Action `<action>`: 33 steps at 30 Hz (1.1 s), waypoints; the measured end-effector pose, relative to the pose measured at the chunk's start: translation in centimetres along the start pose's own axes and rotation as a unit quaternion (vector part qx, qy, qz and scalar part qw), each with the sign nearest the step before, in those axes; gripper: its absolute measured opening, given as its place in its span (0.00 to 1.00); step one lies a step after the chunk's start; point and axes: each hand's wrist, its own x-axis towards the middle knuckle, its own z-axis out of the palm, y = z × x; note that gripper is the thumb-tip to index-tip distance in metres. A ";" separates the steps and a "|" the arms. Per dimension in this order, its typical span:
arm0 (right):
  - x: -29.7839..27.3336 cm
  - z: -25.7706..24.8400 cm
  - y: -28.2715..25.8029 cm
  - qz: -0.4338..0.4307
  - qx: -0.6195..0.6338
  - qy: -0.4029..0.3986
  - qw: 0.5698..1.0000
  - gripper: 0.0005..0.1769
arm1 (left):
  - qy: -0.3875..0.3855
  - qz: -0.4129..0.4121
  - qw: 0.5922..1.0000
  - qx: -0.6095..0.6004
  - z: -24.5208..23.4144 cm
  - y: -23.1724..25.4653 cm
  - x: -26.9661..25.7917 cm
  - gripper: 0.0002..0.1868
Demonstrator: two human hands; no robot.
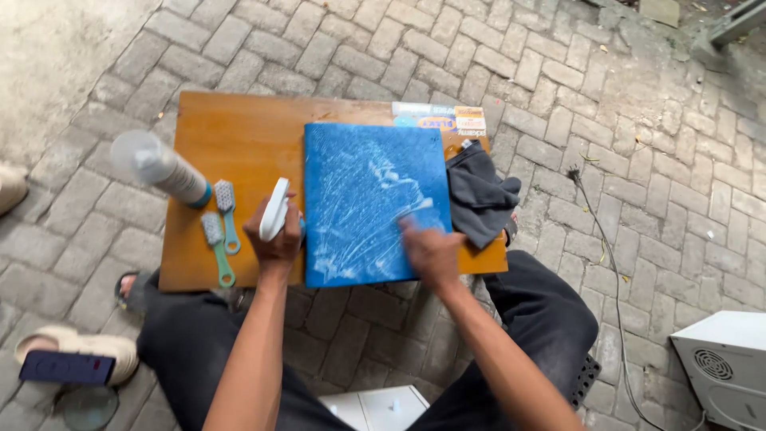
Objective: Cleaning a blue textured mat using a spray bottle, cleaning brush, and a cloth.
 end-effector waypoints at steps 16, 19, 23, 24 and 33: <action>8.2 4.3 5.7 -0.130 -0.373 0.077 0.915 0.18 | 0.004 -0.031 1.000 0.006 0.3 -0.4 -0.8 0.09; 10.0 4.4 3.9 0.167 0.007 0.102 0.981 0.15 | 0.012 -0.009 1.000 -0.005 0.3 0.1 0.0 0.09; 10.1 5.6 1.2 -0.128 -0.047 0.012 0.991 0.15 | 0.006 -0.023 1.000 0.001 0.7 -0.6 0.2 0.10; 10.2 4.9 0.0 -0.222 -0.024 0.005 0.975 0.19 | 0.013 -0.036 0.999 0.001 0.3 -0.8 -0.5 0.10; 13.5 7.3 -1.4 -0.234 -0.010 0.000 0.972 0.16 | 0.019 -0.008 1.000 -0.003 0.4 -0.6 -0.4 0.10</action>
